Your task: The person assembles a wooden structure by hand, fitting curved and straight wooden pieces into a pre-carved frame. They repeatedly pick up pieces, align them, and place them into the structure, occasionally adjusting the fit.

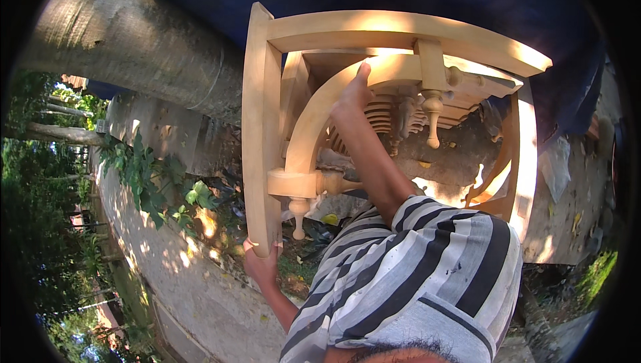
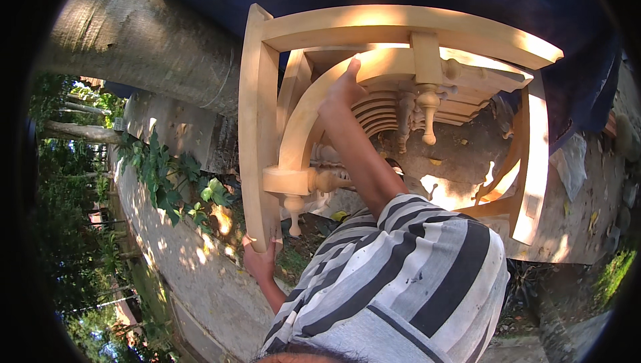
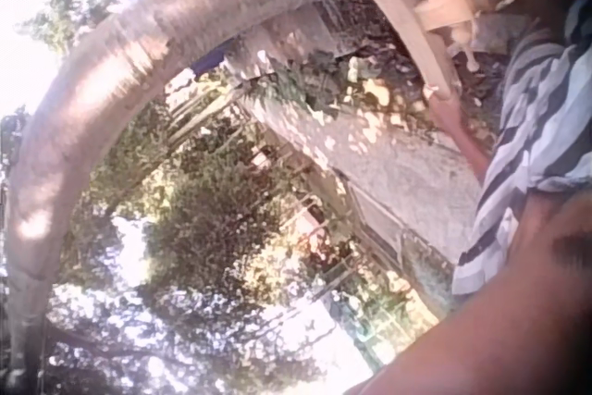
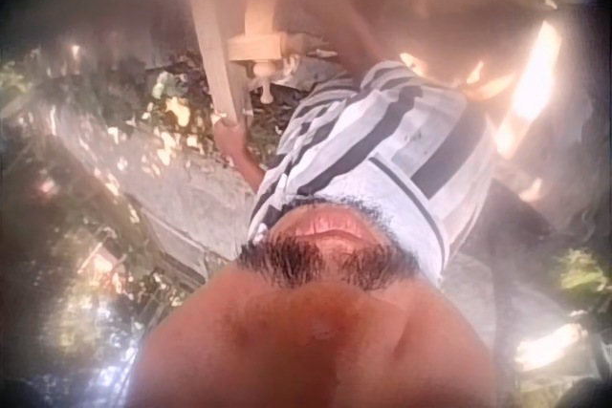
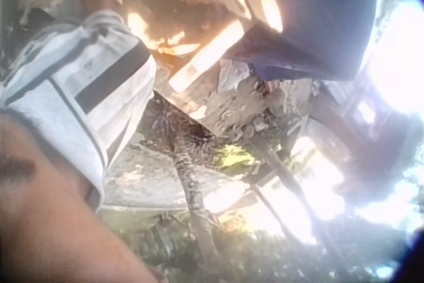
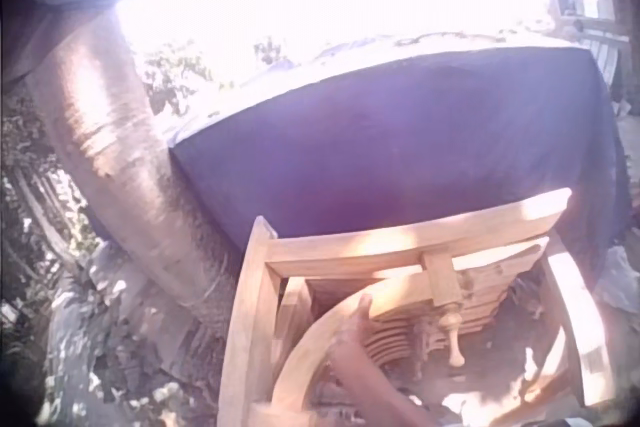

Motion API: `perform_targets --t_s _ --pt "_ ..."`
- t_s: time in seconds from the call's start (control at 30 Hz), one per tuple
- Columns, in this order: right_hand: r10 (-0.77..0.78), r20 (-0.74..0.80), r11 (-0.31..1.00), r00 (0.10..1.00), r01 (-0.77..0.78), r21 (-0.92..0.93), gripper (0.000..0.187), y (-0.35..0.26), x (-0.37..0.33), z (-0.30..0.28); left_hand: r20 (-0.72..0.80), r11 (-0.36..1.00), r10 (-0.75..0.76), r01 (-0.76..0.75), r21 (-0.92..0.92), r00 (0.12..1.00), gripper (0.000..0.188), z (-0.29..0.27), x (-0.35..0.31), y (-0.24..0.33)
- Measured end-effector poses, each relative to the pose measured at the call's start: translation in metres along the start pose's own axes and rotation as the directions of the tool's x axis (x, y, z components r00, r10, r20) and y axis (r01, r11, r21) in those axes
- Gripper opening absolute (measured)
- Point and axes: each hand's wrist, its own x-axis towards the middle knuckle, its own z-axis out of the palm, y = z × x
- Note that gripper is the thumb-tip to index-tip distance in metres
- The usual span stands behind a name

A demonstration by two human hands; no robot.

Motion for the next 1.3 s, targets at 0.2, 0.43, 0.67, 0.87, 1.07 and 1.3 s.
perform_targets --t_s 0.2,0.43,0.67,0.87,1.07,1.3 --pt "0.025 -0.027 1.0 0.999 -0.025 0.001 0.107 0.005 0.044 0.021 0.081 0.999 0.041 -0.043 0.022 0.996 0.066 0.01 0.06 0.011" --pt "0.111 -0.068 0.994 0.991 -0.112 -0.013 0.115 0.013 0.053 0.039 0.095 0.992 0.086 -0.094 0.08 0.992 0.065 -0.004 0.115 0.021" --pt "0.129 -0.067 0.989 0.989 -0.133 -0.066 0.117 0.03 0.086 0.045 0.184 0.989 0.109 -0.125 0.082 0.977 0.063 -0.002 0.148 0.026" --pt "0.141 -0.123 0.987 0.982 -0.148 -0.053 0.119 0.038 0.102 0.049 0.237 0.995 0.079 -0.093 0.047 0.968 0.063 0.012 0.158 0.025" --pt "0.143 -0.15 0.983 0.978 -0.159 -0.095 0.121 0.047 0.108 0.044 0.234 0.996 0.073 -0.085 0.039 0.969 0.065 0.015 0.161 0.02" --pt "0.114 -0.116 0.986 0.987 -0.127 -0.109 0.106 0.041 0.087 0.049 0.235 0.996 0.088 -0.087 -0.014 0.968 0.064 0.032 0.165 0.007"
